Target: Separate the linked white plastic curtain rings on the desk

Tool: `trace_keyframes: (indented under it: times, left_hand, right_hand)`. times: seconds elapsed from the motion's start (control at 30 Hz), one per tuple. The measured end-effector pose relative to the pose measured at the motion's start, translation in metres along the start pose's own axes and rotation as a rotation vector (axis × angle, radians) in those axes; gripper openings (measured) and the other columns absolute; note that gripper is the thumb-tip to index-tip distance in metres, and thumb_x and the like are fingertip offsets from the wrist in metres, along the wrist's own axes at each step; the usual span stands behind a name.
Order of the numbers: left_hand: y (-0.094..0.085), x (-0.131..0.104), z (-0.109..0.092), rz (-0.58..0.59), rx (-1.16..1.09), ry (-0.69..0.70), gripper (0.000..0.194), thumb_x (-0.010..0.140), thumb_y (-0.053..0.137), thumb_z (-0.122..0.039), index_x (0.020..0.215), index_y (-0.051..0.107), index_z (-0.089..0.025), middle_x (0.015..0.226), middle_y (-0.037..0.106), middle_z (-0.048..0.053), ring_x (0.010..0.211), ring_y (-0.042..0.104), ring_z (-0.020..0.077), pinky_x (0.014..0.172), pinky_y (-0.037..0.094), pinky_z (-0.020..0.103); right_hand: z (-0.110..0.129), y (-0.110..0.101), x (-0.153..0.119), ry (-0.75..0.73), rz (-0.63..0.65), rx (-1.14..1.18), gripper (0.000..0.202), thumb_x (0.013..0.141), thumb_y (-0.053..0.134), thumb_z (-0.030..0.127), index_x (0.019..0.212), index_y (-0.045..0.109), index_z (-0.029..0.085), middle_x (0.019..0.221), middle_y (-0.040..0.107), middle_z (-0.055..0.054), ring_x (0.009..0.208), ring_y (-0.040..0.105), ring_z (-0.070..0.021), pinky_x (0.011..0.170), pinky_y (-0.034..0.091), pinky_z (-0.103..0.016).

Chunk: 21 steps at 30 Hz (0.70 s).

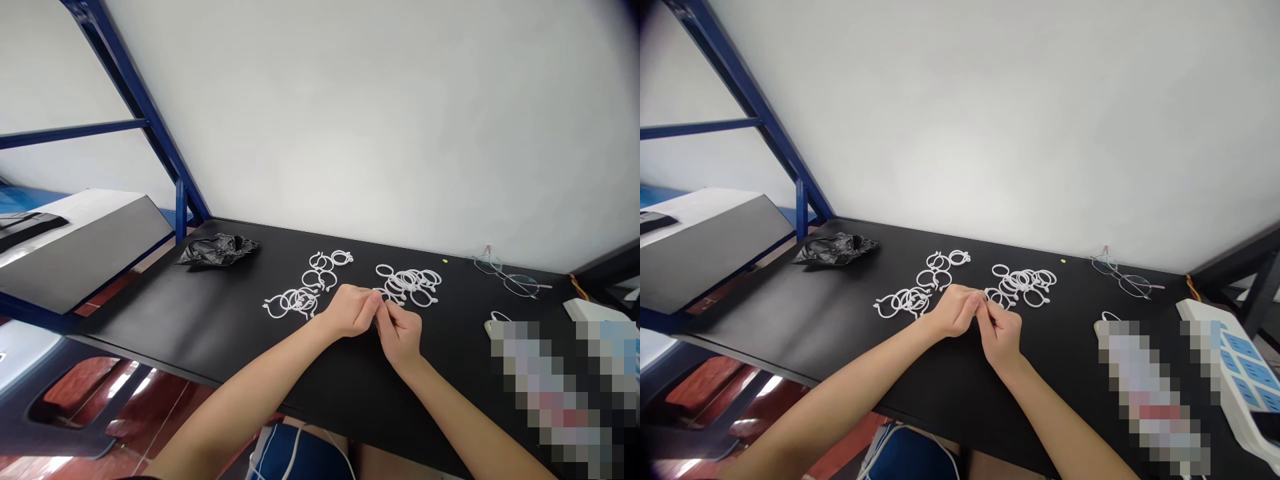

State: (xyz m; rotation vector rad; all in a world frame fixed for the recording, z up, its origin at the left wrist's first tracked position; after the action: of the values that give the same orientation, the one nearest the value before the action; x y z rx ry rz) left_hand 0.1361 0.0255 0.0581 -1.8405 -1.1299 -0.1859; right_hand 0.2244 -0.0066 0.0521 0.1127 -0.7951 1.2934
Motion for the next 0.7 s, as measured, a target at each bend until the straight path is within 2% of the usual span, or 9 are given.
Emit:
trace_keyframes:
  times: [0.13, 0.23, 0.3, 0.4, 0.43, 0.53, 0.7]
  left_hand:
    - [-0.003, 0.0, 0.003, -0.037, -0.052, -0.029, 0.05, 0.1, 0.018, -0.039, 0.073, 0.054, -0.016, 0.071, 0.06, 0.004, 0.064, 0.055, 0.0135, 0.062, 0.042, 0.025]
    - [-0.013, 0.001, 0.019, -0.186, -0.144, -0.165, 0.047, 0.101, 0.021, -0.04, 0.101, 0.061, -0.016, 0.098, 0.065, 0.009, 0.085, 0.061, 0.0169, 0.078, 0.049, 0.03]
    - [-0.016, 0.0, 0.039, -0.285, -0.23, -0.327, 0.045, 0.101, 0.023, -0.041, 0.119, 0.056, -0.017, 0.121, 0.059, 0.012, 0.092, 0.062, 0.0171, 0.084, 0.051, 0.032]
    - [-0.006, -0.004, 0.073, -0.316, -0.441, -0.615, 0.049, 0.098, 0.034, -0.046, 0.139, 0.04, -0.021, 0.153, 0.026, 0.016, 0.098, 0.064, 0.0193, 0.069, 0.057, 0.029]
    - [0.0, -0.005, 0.082, -0.305, -0.527, -0.697, 0.052, 0.096, 0.037, -0.047, 0.142, 0.036, -0.022, 0.156, 0.019, 0.016, 0.104, 0.063, 0.0221, 0.064, 0.058, 0.028]
    - [0.008, -0.01, 0.095, -0.314, -0.731, -0.856, 0.057, 0.094, 0.043, -0.046, 0.146, 0.029, -0.025, 0.154, 0.024, 0.014, 0.12, 0.055, 0.0268, 0.063, 0.06, 0.026]
    - [0.006, -0.013, 0.093, -0.326, -0.787, -0.925, 0.048, 0.096, 0.043, -0.038, 0.141, 0.037, -0.024, 0.149, 0.037, 0.011, 0.132, 0.044, 0.0239, 0.078, 0.059, 0.024]
  right_hand:
    - [-0.004, -0.001, 0.002, 0.087, -0.008, 0.061, 0.048, 0.093, 0.051, 0.037, 0.049, 0.042, 0.019, 0.04, 0.041, 0.004, 0.037, 0.037, -0.0077, 0.041, 0.03, -0.024]
    - [-0.018, -0.004, 0.005, 0.273, -0.084, 0.211, 0.047, 0.093, 0.051, 0.043, 0.053, 0.044, 0.02, 0.043, 0.046, 0.003, 0.038, 0.043, -0.0086, 0.043, 0.035, -0.024]
    - [-0.028, -0.006, 0.005, 0.401, -0.153, 0.343, 0.045, 0.092, 0.052, 0.047, 0.056, 0.047, 0.02, 0.045, 0.049, 0.004, 0.036, 0.043, -0.0087, 0.04, 0.035, -0.024]
    - [-0.039, -0.005, 0.007, 0.516, -0.217, 0.479, 0.04, 0.089, 0.055, 0.049, 0.063, 0.051, 0.02, 0.045, 0.049, 0.005, 0.034, 0.043, -0.0084, 0.038, 0.036, -0.023]
    - [-0.041, -0.005, 0.007, 0.54, -0.229, 0.502, 0.037, 0.087, 0.057, 0.049, 0.066, 0.052, 0.019, 0.045, 0.049, 0.005, 0.034, 0.043, -0.0082, 0.039, 0.036, -0.022]
    - [-0.046, -0.004, 0.007, 0.603, -0.254, 0.532, 0.03, 0.083, 0.062, 0.048, 0.075, 0.056, 0.019, 0.047, 0.051, 0.007, 0.034, 0.041, -0.0078, 0.039, 0.038, -0.023]
    - [-0.057, -0.003, 0.004, 0.723, -0.278, 0.581, 0.03, 0.071, 0.074, 0.042, 0.077, 0.054, 0.019, 0.053, 0.057, 0.006, 0.035, 0.044, -0.007, 0.039, 0.04, -0.022]
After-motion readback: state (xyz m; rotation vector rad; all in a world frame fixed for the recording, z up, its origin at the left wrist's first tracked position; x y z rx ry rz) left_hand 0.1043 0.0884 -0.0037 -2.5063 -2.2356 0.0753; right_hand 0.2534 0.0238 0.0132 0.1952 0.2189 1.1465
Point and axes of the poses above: each hand's wrist, its own x-axis towards the middle knuckle, its own y-axis out of the palm, z = x × y, the point moved 8 cm from there along x, towards the middle knuckle
